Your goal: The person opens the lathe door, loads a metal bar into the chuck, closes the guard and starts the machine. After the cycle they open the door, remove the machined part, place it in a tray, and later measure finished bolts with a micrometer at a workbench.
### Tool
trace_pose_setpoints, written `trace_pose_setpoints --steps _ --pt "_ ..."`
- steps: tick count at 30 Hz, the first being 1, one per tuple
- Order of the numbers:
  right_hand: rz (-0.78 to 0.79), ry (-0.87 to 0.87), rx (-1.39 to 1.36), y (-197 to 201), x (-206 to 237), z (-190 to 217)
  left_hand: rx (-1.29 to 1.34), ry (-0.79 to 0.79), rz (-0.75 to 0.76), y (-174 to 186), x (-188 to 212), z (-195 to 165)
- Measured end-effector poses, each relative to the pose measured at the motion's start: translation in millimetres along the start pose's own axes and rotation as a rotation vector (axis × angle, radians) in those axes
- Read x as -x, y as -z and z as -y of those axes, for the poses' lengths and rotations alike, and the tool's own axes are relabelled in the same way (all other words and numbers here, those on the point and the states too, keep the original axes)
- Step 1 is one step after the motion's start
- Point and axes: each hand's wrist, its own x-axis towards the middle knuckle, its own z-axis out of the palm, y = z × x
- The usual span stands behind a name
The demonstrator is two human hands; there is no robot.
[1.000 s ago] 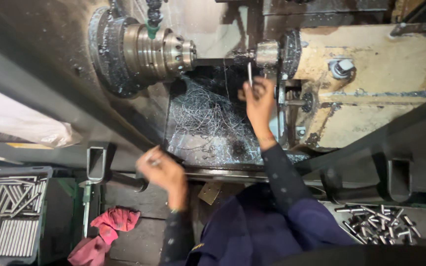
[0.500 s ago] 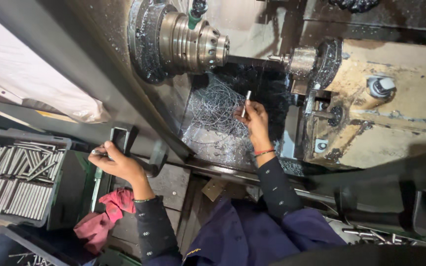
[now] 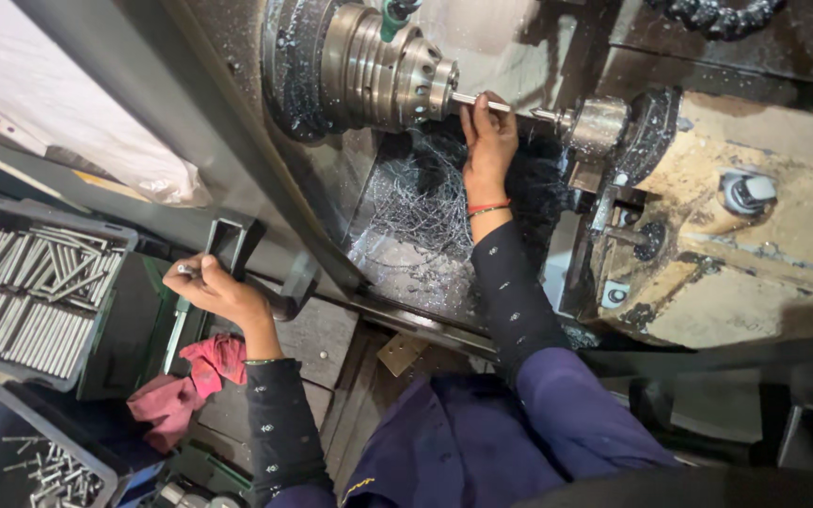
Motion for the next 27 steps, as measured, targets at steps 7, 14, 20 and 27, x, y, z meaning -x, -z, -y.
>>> trace_pose_setpoints --steps 7,14,20,27 --pt "0.032 -0.013 0.115 11 -12 3 -0.001 -0.006 -0.004 -1 -1 6" --pt "0.087 0.008 0.389 16 -14 -4 -0.03 -0.011 -0.009 1 -2 8" --pt "0.24 0.15 0.487 16 -34 -17 -0.12 -0.058 -0.01 3 -9 9" --pt "0.334 0.384 0.704 18 -32 -7 -0.073 -0.035 -0.026 4 -16 12"
